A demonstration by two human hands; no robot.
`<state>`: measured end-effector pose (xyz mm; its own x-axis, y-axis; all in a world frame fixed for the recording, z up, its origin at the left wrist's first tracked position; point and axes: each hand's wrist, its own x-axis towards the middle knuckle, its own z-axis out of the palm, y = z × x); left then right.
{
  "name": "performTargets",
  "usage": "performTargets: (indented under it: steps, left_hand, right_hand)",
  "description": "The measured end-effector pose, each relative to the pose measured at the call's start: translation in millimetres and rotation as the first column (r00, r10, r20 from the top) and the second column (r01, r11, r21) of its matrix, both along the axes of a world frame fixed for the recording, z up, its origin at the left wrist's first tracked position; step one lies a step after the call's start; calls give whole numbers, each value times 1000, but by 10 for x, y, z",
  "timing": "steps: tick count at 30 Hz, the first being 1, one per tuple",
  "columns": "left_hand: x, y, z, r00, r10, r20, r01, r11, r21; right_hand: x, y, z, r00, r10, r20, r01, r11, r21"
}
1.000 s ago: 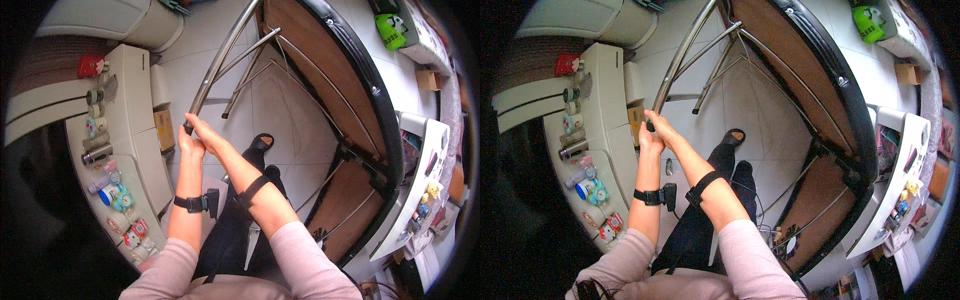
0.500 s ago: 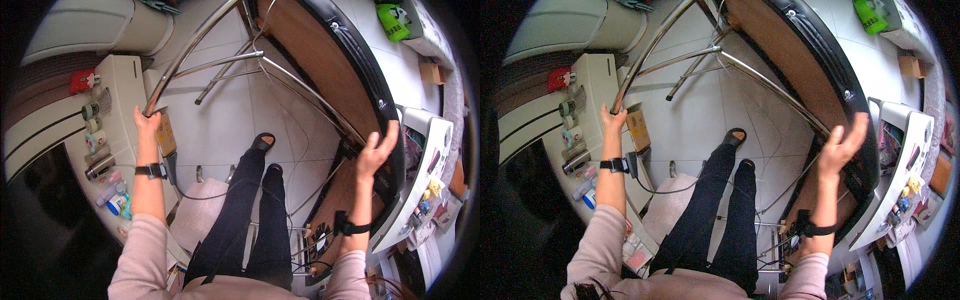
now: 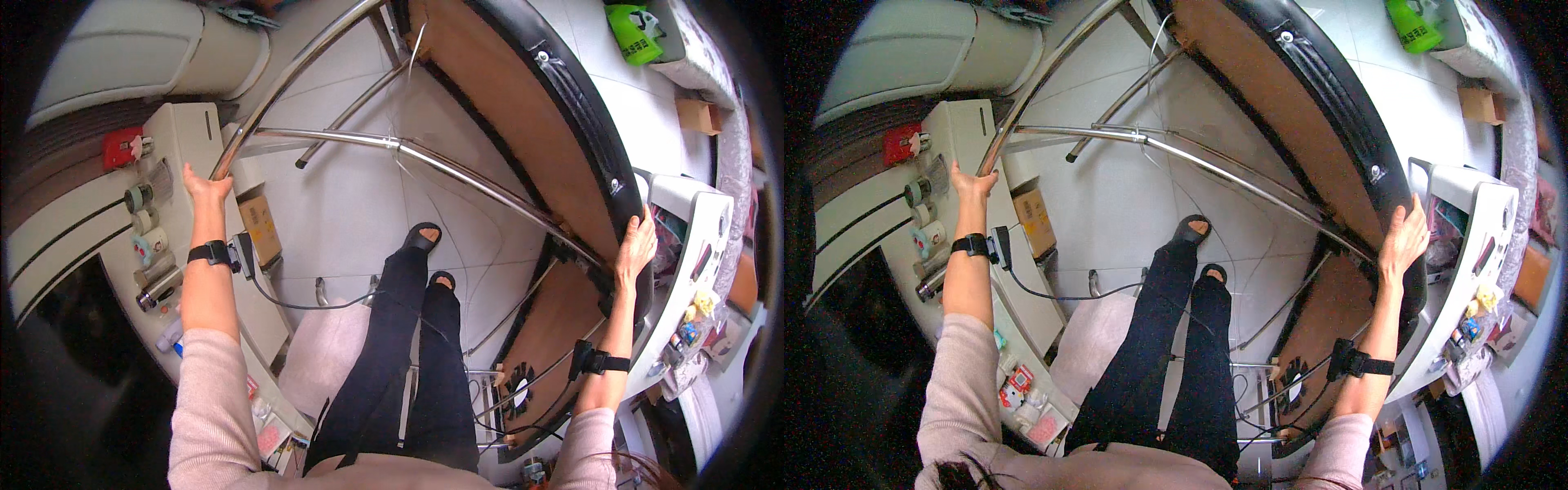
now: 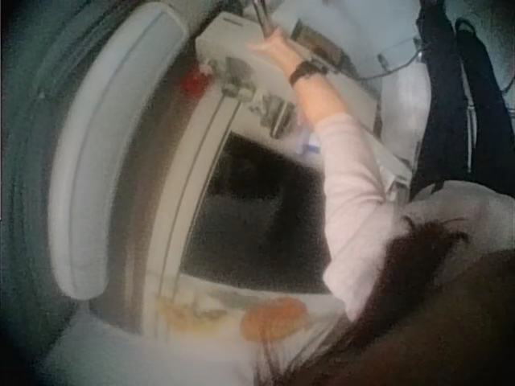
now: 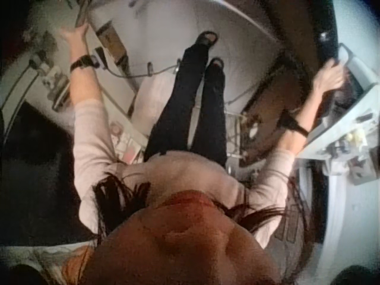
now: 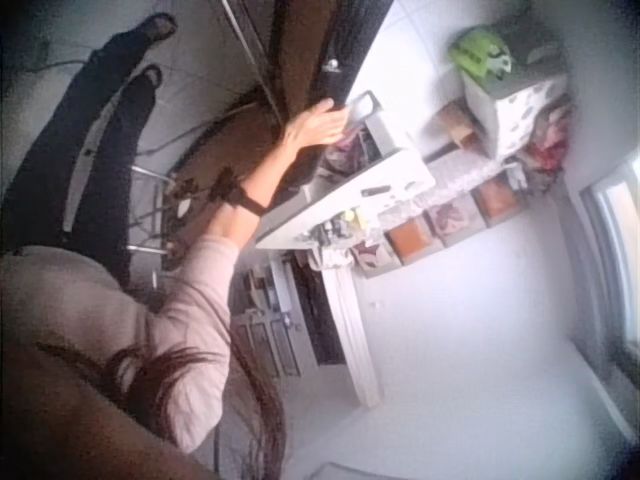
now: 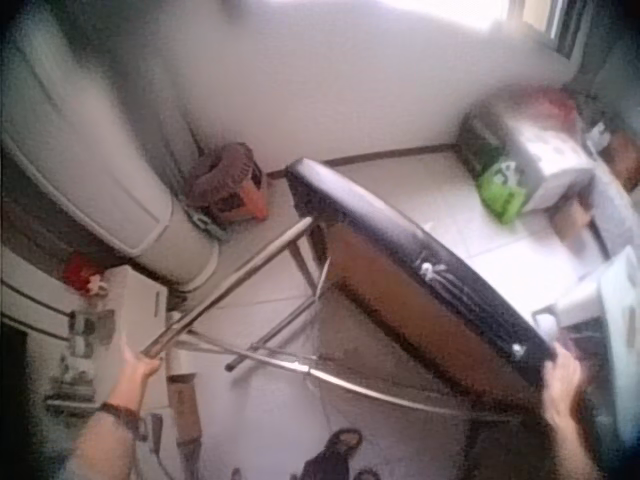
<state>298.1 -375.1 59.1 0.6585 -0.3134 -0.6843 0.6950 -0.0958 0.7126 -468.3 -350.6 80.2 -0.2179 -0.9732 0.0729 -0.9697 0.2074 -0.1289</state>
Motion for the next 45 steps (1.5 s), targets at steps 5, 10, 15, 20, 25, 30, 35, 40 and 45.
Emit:
performTargets:
  steps: [5, 10, 15, 20, 25, 30, 35, 40, 45]
  left_hand:
    - [132, -92, -110, 990, 141, 30, -143, 985, 98]
    - [243, -51, -248, 998, 50, 43, -51, 998, 34]
    - [-2, 79, -176, 976, -118, 185, 40, 923, 382]
    - [-874, -18, 138, 754, -638, 156, 496, 709, 501]
    - [-2789, 90, 504, 168, -816, 553, 770, 459, 443]
    - [-5060, 981, 878, -396, -644, 654, 916, -232, 326]
    - [-6733, 2516, 1118, -682, -48, 730, 625, -557, 547]
    - [-8033, 4089, 1127, -500, 477, 723, 308, -682, 664]
    - [-8553, 5325, 925, -232, 868, 440, 48, -441, 896]
  right_hand:
    - [100, -33, 65, 996, -74, -43, 77, 995, 61]
    - [177, -72, 133, 999, 21, -36, -23, 997, -67]
    - [292, -10, 142, 999, -24, -36, 22, 999, -38]
    - [468, 947, 255, 723, -96, 685, 459, 807, -371]
    - [574, 2980, 273, -139, -313, 940, 925, 296, 236]
    - [747, 5360, 324, -84, -769, 634, 995, -33, 93]
    - [1172, 7376, 397, -179, -982, 54, 981, -182, -66]
    - [1950, 8688, -26, -527, -827, -198, 845, -535, -17]
    - [2463, 9199, -399, -645, -751, 142, 744, -574, 343]
